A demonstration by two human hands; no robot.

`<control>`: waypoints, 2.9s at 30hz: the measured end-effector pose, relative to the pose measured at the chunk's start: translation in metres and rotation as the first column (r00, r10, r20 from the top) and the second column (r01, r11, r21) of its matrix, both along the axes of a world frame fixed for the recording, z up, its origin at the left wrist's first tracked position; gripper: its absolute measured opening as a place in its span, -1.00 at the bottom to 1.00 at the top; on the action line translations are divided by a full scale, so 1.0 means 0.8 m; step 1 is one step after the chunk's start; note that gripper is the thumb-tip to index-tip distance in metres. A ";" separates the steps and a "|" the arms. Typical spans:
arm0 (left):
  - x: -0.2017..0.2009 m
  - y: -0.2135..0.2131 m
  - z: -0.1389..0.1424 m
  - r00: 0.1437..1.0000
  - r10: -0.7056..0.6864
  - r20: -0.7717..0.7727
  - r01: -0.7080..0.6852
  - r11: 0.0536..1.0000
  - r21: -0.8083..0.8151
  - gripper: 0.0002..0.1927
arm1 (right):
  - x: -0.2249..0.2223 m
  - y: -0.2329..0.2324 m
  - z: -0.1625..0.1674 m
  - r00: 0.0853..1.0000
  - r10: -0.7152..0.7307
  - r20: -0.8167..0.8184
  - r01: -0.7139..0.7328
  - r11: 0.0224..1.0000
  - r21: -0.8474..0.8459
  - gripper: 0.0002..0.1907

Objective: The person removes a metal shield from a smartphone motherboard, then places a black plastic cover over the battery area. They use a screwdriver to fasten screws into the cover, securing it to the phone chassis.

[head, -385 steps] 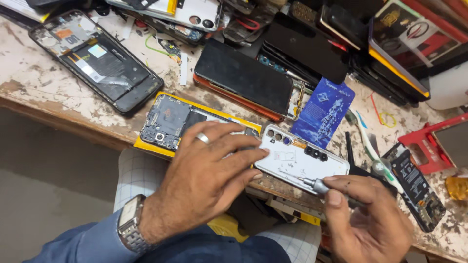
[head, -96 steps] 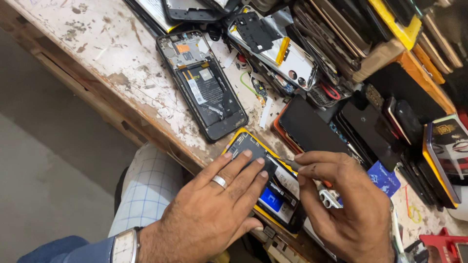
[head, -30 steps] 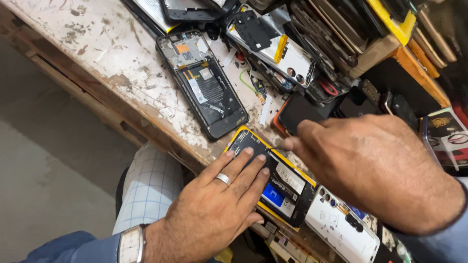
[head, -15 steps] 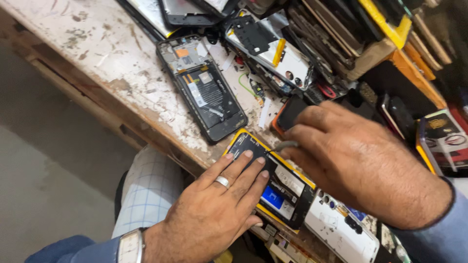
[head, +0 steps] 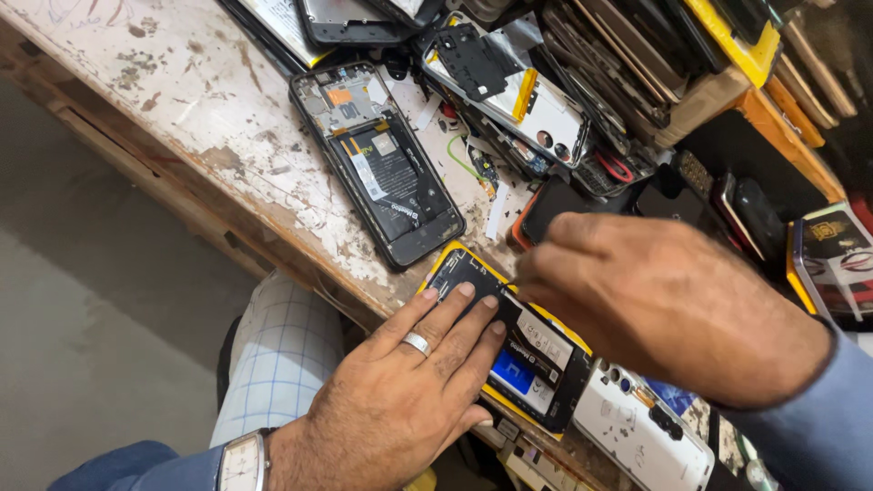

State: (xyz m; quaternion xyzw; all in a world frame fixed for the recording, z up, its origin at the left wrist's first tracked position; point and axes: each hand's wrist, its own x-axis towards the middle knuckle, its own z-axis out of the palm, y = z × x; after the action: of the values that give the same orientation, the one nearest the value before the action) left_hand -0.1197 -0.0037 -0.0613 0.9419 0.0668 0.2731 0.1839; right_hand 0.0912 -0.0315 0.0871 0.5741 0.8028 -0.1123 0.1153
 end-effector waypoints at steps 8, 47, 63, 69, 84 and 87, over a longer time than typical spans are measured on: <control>-0.003 0.001 0.001 1.000 -0.015 0.003 0.015 1.000 -0.009 -0.29 | 0.002 -0.013 0.000 0.989 -0.147 -0.001 0.147 0.988 0.046 -0.76; 0.013 -0.025 0.032 0.999 0.032 0.028 -0.029 0.997 -0.074 -0.50 | -0.058 -0.297 -0.128 0.462 -0.587 -0.665 0.869 0.150 0.471 -0.78; 0.052 -0.051 0.052 0.953 -0.195 0.231 0.262 0.914 -0.310 -0.74 | -0.072 -0.287 -0.106 0.504 -0.497 -0.706 0.858 0.193 0.476 -0.70; 0.053 -0.051 0.051 0.957 -0.184 0.224 0.254 0.904 -0.344 -0.83 | -0.071 -0.281 -0.107 0.562 -0.477 -0.676 0.823 0.238 0.516 -0.71; 0.052 -0.053 0.048 0.968 -0.157 0.195 0.222 0.901 -0.374 -0.80 | -0.074 -0.291 -0.114 0.487 -0.559 -0.671 0.866 0.210 0.454 -0.73; 0.044 -0.050 0.044 0.971 -0.113 0.210 0.183 0.918 -0.352 -0.65 | -0.052 -0.286 -0.117 0.620 -0.535 -0.575 0.768 0.262 0.585 -0.68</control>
State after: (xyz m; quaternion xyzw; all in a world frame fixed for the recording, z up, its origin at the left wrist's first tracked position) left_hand -0.0841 -0.0434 -0.0261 0.8633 0.0276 0.3274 0.3830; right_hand 0.0495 -0.2601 -0.0068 0.8197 0.4550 0.1443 -0.3165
